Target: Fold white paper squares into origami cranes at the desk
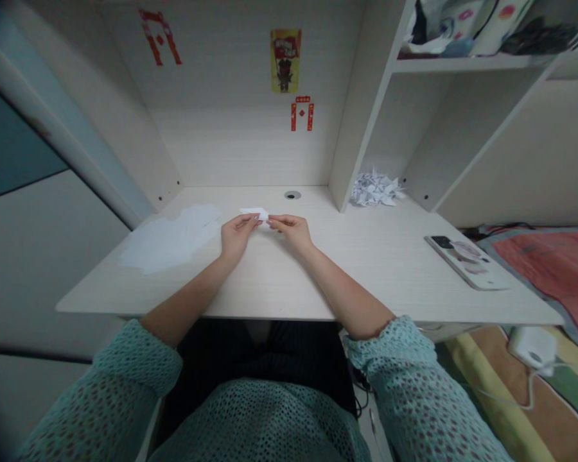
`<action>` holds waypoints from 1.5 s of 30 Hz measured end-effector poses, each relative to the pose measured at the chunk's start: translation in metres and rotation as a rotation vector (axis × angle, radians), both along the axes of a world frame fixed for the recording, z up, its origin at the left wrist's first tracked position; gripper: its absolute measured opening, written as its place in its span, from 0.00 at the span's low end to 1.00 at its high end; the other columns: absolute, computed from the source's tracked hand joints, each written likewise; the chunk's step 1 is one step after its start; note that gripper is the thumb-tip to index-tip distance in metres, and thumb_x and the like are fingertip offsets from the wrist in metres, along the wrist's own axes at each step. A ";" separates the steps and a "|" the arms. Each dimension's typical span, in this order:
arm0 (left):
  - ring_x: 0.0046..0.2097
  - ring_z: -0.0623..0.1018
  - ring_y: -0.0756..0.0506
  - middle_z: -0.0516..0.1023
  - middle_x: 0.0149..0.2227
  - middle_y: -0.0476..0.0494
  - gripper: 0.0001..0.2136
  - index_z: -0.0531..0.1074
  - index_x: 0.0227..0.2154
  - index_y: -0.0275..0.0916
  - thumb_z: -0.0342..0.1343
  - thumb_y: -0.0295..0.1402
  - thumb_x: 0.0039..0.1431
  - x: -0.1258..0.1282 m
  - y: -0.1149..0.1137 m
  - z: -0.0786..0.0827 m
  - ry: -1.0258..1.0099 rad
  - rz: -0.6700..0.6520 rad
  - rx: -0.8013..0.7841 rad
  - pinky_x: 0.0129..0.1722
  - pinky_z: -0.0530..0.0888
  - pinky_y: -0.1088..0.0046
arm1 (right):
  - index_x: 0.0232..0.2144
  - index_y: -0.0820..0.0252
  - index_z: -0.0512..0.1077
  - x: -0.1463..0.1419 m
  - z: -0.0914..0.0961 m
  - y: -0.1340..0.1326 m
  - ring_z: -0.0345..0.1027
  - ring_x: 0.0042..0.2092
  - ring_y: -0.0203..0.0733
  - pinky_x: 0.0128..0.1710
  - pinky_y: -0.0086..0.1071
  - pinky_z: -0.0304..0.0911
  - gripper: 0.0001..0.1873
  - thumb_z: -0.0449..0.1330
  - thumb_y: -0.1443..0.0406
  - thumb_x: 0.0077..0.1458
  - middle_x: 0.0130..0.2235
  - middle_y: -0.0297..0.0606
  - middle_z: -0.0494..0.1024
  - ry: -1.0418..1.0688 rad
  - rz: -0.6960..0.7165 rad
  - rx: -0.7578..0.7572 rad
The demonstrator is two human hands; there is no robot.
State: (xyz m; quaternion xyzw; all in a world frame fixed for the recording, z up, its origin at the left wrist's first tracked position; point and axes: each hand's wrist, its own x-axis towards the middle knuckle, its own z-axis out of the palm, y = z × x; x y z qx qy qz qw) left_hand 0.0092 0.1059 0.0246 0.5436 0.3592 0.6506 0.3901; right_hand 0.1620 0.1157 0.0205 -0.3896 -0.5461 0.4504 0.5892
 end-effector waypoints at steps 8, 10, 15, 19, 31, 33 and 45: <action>0.37 0.79 0.46 0.80 0.36 0.42 0.09 0.76 0.32 0.36 0.60 0.35 0.49 -0.001 -0.004 0.004 0.070 0.010 0.063 0.44 0.75 0.67 | 0.31 0.56 0.78 0.000 -0.002 0.001 0.70 0.30 0.35 0.29 0.28 0.59 0.14 0.66 0.57 0.40 0.32 0.38 0.80 0.098 0.076 -0.043; 0.37 0.79 0.46 0.80 0.35 0.42 0.09 0.76 0.32 0.36 0.60 0.36 0.49 -0.001 -0.004 0.004 0.067 0.014 0.058 0.44 0.75 0.67 | 0.32 0.57 0.77 0.000 -0.003 0.002 0.70 0.30 0.35 0.29 0.27 0.59 0.15 0.66 0.57 0.40 0.32 0.38 0.80 0.102 0.080 -0.049; 0.37 0.79 0.46 0.80 0.35 0.42 0.10 0.76 0.32 0.36 0.60 0.36 0.48 -0.001 -0.002 0.003 0.048 0.009 0.048 0.44 0.75 0.67 | 0.31 0.57 0.78 0.001 -0.002 0.001 0.71 0.31 0.37 0.30 0.29 0.61 0.15 0.66 0.56 0.39 0.31 0.38 0.80 0.028 0.055 -0.020; 0.36 0.79 0.46 0.80 0.35 0.41 0.10 0.76 0.32 0.36 0.60 0.37 0.48 -0.001 -0.001 0.002 0.020 0.016 0.017 0.43 0.75 0.66 | 0.29 0.57 0.78 0.001 0.001 -0.001 0.72 0.30 0.39 0.30 0.30 0.61 0.16 0.67 0.55 0.37 0.30 0.38 0.80 -0.039 0.034 0.001; 0.34 0.79 0.47 0.80 0.32 0.43 0.09 0.77 0.30 0.36 0.60 0.36 0.49 0.000 0.000 0.001 0.012 0.074 -0.003 0.41 0.76 0.67 | 0.26 0.57 0.79 0.001 -0.003 0.005 0.72 0.34 0.40 0.38 0.33 0.64 0.14 0.69 0.58 0.33 0.31 0.38 0.81 -0.021 0.034 -0.024; 0.34 0.79 0.47 0.80 0.32 0.43 0.09 0.77 0.30 0.36 0.60 0.37 0.48 0.000 0.000 0.001 0.004 0.071 -0.008 0.40 0.76 0.68 | 0.26 0.57 0.79 0.001 -0.004 0.005 0.72 0.34 0.40 0.40 0.34 0.64 0.14 0.69 0.58 0.33 0.31 0.38 0.80 0.000 0.048 -0.025; 0.37 0.79 0.46 0.80 0.35 0.43 0.10 0.77 0.32 0.37 0.60 0.36 0.47 -0.001 -0.003 0.003 0.060 0.039 0.013 0.44 0.75 0.67 | 0.29 0.56 0.78 0.002 -0.008 0.007 0.72 0.34 0.38 0.34 0.30 0.64 0.15 0.69 0.58 0.34 0.32 0.37 0.80 0.079 0.033 -0.134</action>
